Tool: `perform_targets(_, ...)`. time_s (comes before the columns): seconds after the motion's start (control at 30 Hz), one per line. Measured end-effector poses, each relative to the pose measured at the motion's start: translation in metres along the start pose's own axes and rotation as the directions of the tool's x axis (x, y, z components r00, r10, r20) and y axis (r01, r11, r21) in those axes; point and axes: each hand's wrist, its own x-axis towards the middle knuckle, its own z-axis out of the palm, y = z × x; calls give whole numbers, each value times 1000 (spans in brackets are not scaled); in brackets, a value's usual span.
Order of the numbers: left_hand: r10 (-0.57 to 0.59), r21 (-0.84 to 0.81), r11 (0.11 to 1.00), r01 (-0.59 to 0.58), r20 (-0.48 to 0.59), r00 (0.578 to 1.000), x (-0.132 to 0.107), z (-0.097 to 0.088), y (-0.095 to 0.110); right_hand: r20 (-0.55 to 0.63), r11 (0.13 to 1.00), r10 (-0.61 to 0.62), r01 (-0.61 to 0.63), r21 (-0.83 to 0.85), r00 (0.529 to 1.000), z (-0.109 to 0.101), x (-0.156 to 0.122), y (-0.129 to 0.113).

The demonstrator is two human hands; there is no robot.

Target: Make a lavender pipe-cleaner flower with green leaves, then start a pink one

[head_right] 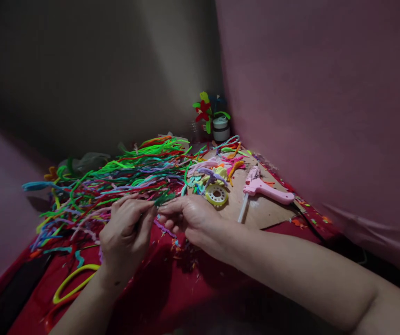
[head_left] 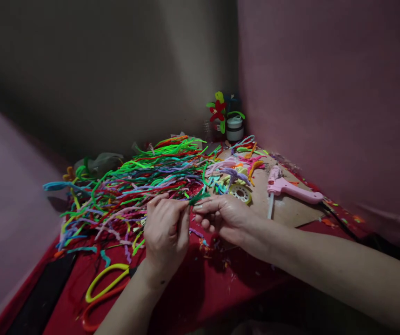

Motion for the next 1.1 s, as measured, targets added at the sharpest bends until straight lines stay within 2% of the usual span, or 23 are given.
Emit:
perform_targets(0.07,28,109,994,-30,15,999,0,2,2,-62,956,-222,205,-211,973,3,-4,5)
perform_targets(0.1,42,170,984,-48,39,998,0,2,3,-71,872,-368,317,-372,927,3,-6,8)
perform_targets(0.13,51,230,971,-66,70,996,1,2,6,-38,728,-513,412,-548,857,3,-8,10)
perform_targets(0.2,58,334,937,-106,149,987,3,2,12,163,289,-698,483,-827,697,-1,-11,14)
perform_targets(0.27,77,391,904,-172,248,966,5,0,16,402,-157,-710,427,-891,578,-5,-13,16)
perform_targets(0.3,94,396,893,-213,298,950,6,-1,16,483,-310,-679,381,-871,553,-7,-14,16)
perform_targets(0.33,118,383,888,-254,344,932,7,-2,15,536,-414,-647,341,-844,542,-8,-15,15)
perform_targets(0.4,176,318,893,-318,404,898,9,-5,9,588,-506,-604,311,-804,538,-9,-17,9)
perform_targets(0.47,233,219,911,-350,428,873,10,-8,0,596,-485,-582,352,-800,553,-8,-17,0)
perform_targets(0.5,273,160,917,-366,416,867,10,-10,-4,563,-415,-580,382,-826,589,-7,-17,-5)
perform_targets(0.53,301,115,920,-375,407,862,11,-11,-8,498,-299,-566,399,-867,656,-6,-16,-11)
perform_targets(0.57,320,79,922,-379,396,861,11,-12,-10,411,-154,-520,391,-907,749,-6,-15,-17)
perform_targets(0.6,334,53,923,-382,384,861,11,-13,-11,314,2,-433,349,-937,845,-5,-13,-22)
perform_targets(0.63,339,39,924,-381,376,862,11,-13,-11,235,131,-314,287,-949,920,-5,-11,-27)
perform_targets(0.67,339,34,925,-377,371,865,11,-13,-11,189,226,-196,232,-946,962,-6,-9,-30)
perform_targets(0.73,330,36,929,-370,375,866,12,-13,-9,172,341,-68,185,-922,983,-8,-5,-33)
perform_targets(0.77,327,35,930,-367,379,865,12,-13,-8,181,381,-52,187,-905,982,-9,-4,-32)
perform_targets(0.87,327,31,932,-361,354,876,12,-12,-9,210,478,-117,240,-845,971,-14,-1,-25)
perform_targets(0.93,280,85,947,-310,261,924,10,-13,-9,206,531,-221,295,-794,953,-15,1,-20)
perform_targets(1.0,131,155,978,-140,69,989,9,-14,-9,173,576,-317,334,-746,933,-14,3,-18)
perform_targets(1.03,2,142,990,2,-25,1000,8,-14,-8,153,593,-356,349,-725,922,-13,3,-18)
perform_targets(1.07,-160,71,984,165,-66,985,8,-13,-7,139,604,-388,365,-709,911,-12,3,-18)
perform_targets(1.1,-339,-48,940,338,-23,941,7,-12,-6,134,601,-417,383,-701,899,-11,3,-18)
